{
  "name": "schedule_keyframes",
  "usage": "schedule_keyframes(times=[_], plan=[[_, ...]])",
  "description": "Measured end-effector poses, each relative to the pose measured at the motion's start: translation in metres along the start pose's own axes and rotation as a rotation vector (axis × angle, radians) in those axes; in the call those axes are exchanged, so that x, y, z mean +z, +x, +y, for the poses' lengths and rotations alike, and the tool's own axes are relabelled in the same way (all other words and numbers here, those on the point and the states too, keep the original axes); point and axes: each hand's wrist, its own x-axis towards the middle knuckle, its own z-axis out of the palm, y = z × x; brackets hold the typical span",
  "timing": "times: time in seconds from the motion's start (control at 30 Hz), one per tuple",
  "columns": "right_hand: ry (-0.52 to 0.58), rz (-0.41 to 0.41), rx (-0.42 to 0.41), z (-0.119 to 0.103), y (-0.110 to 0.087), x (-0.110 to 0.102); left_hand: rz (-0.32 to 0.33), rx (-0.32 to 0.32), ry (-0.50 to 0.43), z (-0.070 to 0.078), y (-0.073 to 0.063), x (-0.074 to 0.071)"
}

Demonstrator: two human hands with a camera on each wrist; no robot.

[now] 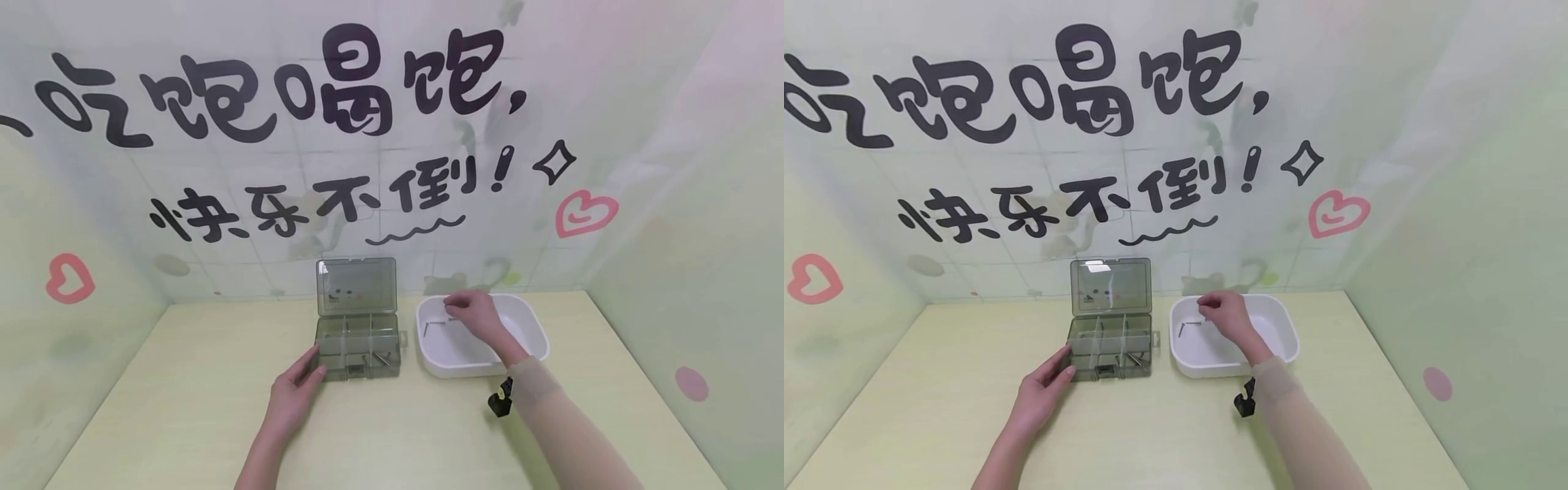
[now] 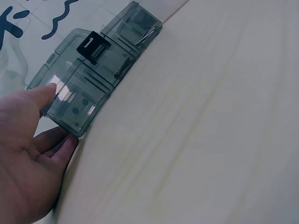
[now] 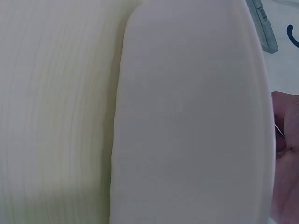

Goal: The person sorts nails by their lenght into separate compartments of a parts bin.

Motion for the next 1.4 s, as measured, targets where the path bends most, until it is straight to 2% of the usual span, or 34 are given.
schedule_keyframes(times=[0.17, 0.37, 0.57, 0.8, 1.4], plan=[[-0.055, 0.02, 0.05, 0.013, 0.005, -0.008, 0.003, 0.002, -0.003, 0.0, 0.001, -0.001], [-0.134, -0.029, 0.089, 0.027, 0.005, -0.009, 0.004, -0.002, -0.011, -0.001, 0.0, 0.0], [-0.133, -0.043, 0.053, 0.036, 0.005, -0.005, 0.005, 0.005, -0.012, -0.001, -0.001, 0.001], [-0.139, -0.052, 0.06, 0.038, 0.006, 0.0, 0.005, 0.009, -0.012, -0.001, -0.002, 0.002], [-0.229, -0.087, 0.022, 0.044, 0.006, 0.004, 0.014, 0.016, 0.0, -0.002, -0.002, 0.001]])
